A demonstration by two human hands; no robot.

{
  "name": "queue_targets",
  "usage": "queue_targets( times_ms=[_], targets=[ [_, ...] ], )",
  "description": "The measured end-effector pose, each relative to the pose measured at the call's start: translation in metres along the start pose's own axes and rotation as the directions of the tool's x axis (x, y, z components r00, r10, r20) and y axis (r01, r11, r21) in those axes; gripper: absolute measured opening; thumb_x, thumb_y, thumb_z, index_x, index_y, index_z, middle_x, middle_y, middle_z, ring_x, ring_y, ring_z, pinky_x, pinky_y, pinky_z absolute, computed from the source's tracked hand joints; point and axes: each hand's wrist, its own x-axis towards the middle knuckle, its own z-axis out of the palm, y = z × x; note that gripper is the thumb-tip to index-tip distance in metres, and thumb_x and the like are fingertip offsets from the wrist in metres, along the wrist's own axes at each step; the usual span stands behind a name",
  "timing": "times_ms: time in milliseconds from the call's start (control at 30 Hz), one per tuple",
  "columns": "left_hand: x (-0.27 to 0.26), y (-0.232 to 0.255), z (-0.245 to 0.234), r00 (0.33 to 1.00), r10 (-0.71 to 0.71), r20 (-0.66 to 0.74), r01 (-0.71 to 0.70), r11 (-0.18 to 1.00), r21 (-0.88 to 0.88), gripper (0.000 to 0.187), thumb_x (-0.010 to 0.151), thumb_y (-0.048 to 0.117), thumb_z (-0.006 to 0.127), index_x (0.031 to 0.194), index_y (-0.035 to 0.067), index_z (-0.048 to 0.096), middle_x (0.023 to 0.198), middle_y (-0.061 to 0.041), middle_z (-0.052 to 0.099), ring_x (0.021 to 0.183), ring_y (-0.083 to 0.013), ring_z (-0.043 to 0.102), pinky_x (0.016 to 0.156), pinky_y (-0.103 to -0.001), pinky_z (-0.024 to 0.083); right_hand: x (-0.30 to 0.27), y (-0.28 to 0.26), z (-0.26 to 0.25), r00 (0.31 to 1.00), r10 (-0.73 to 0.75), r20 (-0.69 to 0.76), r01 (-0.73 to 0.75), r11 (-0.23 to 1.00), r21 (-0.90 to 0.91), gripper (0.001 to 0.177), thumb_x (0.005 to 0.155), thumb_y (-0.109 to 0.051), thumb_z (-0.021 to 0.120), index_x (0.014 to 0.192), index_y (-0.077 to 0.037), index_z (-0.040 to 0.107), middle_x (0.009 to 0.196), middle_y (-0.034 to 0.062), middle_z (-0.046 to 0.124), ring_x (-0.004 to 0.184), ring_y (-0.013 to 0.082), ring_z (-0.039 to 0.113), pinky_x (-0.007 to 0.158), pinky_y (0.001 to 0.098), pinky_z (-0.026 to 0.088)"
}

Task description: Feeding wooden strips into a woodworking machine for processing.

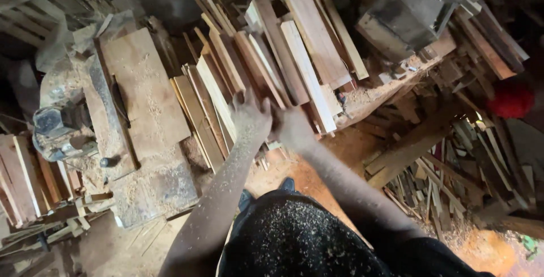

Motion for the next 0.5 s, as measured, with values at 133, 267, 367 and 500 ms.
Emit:
queue_targets(
  times_ms=[133,267,367,500],
  targets=[
    [0.017,0.033,0.017,0.940,0.206,-0.272,-0.225,0.973,-0.040,0.043,0.080,0.036,0.076,0.119,0.019,0.071,0.116,-0.018,0.067,0.097,-0.0454,0.068,0.075,-0.055,0.057,0.044,0.028,-0.052,0.805,0.391,-0.446,-0.485,0.867,-0.116,0.022,0.083,-0.024,0.068,0.083,-0.003,0.075,0.068,0.0161,0.072,0.077,0.0401,0.071,0.069,0.0499,0.048],
    [0.030,0.072,0.041,0.984,0.176,0.041,-0.147,0.911,-0.385,0.044,0.091,0.036,0.067,0.129,0.014,0.067,0.114,-0.018,0.074,0.107,-0.0382,0.071,0.091,-0.046,0.058,0.055,0.133,-0.077,0.879,0.105,-0.466,-0.355,0.797,-0.489,0.033,0.080,-0.033,0.076,0.109,-0.019,0.072,0.100,0.0051,0.073,0.100,0.0314,0.070,0.088,0.0424,0.052],
    [0.028,0.110,0.014,0.922,0.108,0.373,0.051,0.919,-0.392,0.058,0.093,0.051,0.059,0.143,0.021,0.057,0.123,-0.019,0.072,0.119,-0.0354,0.068,0.105,-0.046,0.053,0.056,0.136,-0.082,0.827,0.378,-0.416,-0.535,0.758,-0.374,0.063,0.078,-0.038,0.081,0.133,-0.015,0.063,0.120,0.0057,0.072,0.113,0.0327,0.067,0.092,0.0422,0.049],
    [0.041,0.126,0.013,0.841,0.063,0.538,0.135,0.937,-0.321,0.070,0.094,0.059,0.048,0.152,0.021,0.047,0.135,-0.021,0.066,0.128,-0.0362,0.062,0.112,-0.048,0.048,0.077,0.108,-0.106,0.714,0.619,-0.326,-0.699,0.656,-0.286,0.056,0.079,-0.053,0.078,0.119,-0.016,0.064,0.110,0.0111,0.075,0.115,0.0311,0.069,0.103,0.0386,0.039]
  ],
)
